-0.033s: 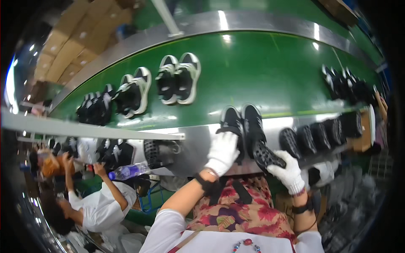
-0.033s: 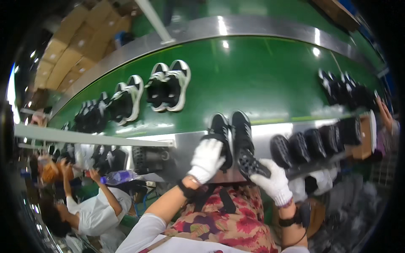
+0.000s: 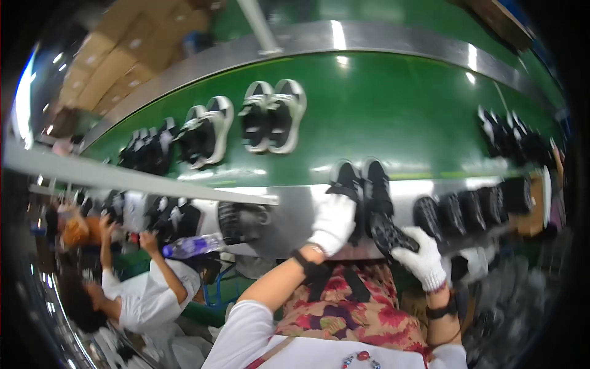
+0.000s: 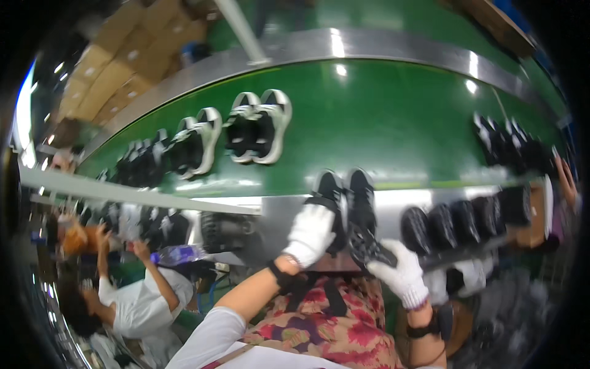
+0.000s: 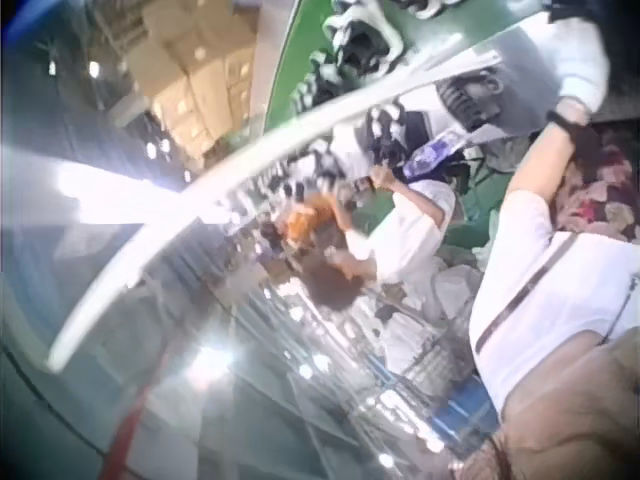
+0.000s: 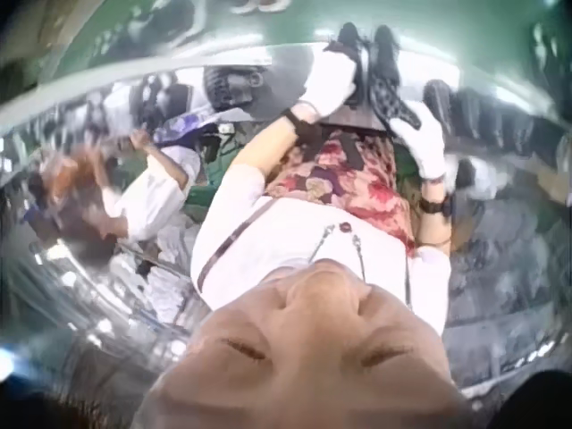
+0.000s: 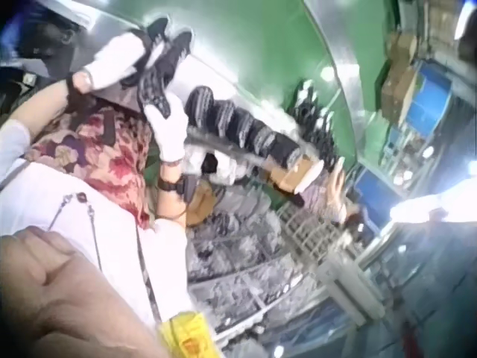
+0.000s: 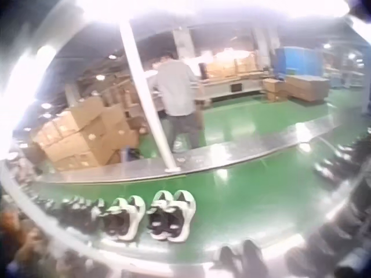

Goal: The recorder is inspecting and assembling shoes on a conveyor belt in a factory using a hand-mounted scanner.

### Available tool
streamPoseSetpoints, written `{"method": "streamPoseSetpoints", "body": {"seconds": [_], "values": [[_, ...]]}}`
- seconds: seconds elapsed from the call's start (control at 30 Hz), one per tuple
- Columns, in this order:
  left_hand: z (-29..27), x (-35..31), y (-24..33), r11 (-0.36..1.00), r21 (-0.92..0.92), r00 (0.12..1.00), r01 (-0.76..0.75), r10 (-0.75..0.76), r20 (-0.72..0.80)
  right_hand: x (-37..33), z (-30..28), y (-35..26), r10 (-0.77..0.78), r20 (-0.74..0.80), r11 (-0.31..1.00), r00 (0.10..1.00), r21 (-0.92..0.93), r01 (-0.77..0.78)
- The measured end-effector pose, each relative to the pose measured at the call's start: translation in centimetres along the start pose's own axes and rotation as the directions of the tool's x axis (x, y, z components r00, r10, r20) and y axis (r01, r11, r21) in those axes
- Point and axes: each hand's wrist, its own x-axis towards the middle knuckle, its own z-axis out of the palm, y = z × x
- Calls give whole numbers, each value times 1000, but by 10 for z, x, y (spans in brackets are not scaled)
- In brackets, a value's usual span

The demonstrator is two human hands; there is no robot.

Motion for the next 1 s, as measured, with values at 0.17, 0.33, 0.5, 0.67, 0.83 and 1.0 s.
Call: {"method": "streamPoseSetpoints", "body": {"seconds": [0.17, 0.33, 0.5, 0.67, 0.83, 1.0], "values": [[22, 13, -7, 996, -70, 997, -51, 55, 48, 3, 23, -23, 36, 148, 961, 988, -277, 7], [26, 4, -16, 999, -46, 994, 15, -10, 113, 56, 74, -18, -50, 123, 845, 991, -524, 108], [23, 4, -27, 989, -117, 996, 89, -86, 37, 94, 139, 7, -197, 55, 719, 979, -671, 182], [12, -13, -44, 980, -160, 993, 118, -114, 29, 89, 111, -26, -45, 127, 831, 991, -546, 107], [4, -11, -16, 999, -35, 993, 12, -8, 120, 121, 144, 27, -90, 12, 722, 996, -688, 73], [24, -22, -15, 995, -99, 999, 10, -14, -40, 115, 142, 9, 41, -23, 798, 999, -601, -47]]}}
